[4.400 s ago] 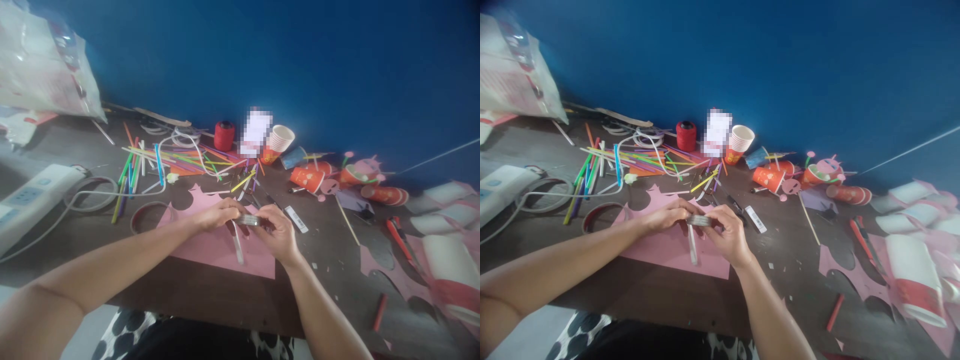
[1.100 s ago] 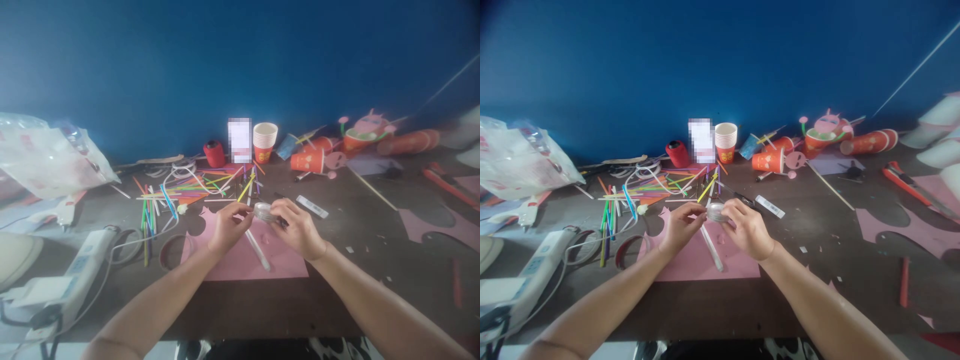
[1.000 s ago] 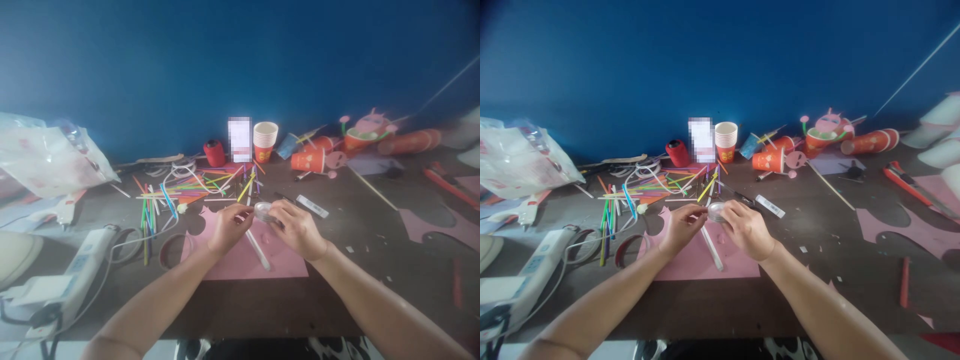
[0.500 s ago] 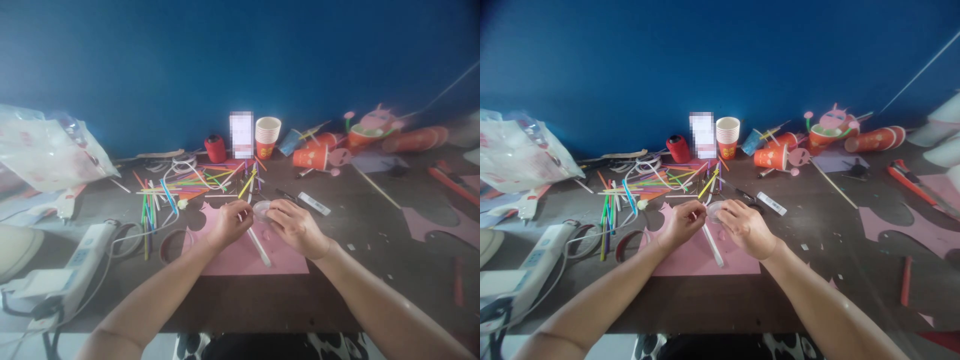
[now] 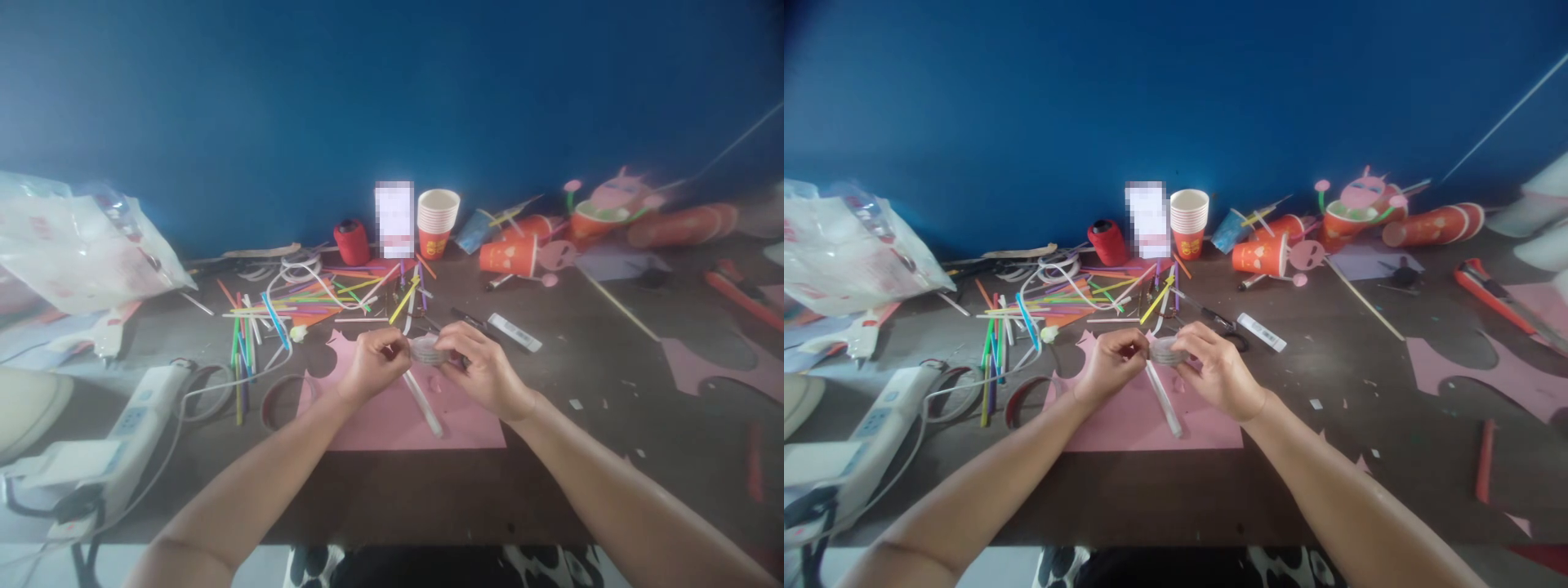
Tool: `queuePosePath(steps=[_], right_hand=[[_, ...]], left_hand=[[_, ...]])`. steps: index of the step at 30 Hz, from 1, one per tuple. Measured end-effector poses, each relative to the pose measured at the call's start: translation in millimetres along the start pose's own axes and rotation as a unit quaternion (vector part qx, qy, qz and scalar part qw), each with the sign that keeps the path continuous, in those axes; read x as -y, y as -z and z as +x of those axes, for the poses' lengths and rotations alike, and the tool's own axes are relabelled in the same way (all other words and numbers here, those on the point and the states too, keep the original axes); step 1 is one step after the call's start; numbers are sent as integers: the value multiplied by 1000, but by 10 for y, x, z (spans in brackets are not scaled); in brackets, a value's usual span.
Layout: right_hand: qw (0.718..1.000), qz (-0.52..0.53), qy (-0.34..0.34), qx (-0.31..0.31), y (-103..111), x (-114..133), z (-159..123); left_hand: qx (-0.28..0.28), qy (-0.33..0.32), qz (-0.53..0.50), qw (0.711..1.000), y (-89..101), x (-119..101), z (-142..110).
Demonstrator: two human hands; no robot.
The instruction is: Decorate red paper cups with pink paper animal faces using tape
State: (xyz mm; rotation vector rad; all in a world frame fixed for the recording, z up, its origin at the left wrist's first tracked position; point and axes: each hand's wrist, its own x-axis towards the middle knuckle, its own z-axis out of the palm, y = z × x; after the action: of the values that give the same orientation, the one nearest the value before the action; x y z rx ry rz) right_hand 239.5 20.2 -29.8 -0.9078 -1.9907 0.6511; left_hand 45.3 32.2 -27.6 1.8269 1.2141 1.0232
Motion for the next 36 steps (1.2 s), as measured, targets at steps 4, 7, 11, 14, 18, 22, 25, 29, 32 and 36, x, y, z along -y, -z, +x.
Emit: queuePosePath(steps=[4,7,11,14,18,22,25,29,32,36], right_hand=[[998,36,-30,-32,1,-45,3],[997,47,-44,-52,15,-78,13],[998,26,-27,-49,19,-89,8],[999,-3,-8,-31,21,-74,-8],[999,-41,15,-3,42,-41,-12],[996,-71,41,17,69,-6,3],[995,-83,43,28,72,10,7],[996,-77,31,24,49,10,-5],[999,-50,9,8,19,3,-15],[1000,0,-14,-13,-21,-9,-16]], left_hand=[[5,32,-71,997,31,-4,18],[1,69,-101,992,55,-20,29],[27,69,-71,995,52,-40,11],[43,8,75,996,32,-46,-25],[52,-82,224,970,17,-52,-64],[48,-129,275,952,12,-38,-73],[27,-127,250,960,-10,-11,-74],[-5,-69,174,982,-52,-16,-69],[-22,-23,101,994,-65,-47,-53],[-25,43,-19,999,-58,-41,-26]])
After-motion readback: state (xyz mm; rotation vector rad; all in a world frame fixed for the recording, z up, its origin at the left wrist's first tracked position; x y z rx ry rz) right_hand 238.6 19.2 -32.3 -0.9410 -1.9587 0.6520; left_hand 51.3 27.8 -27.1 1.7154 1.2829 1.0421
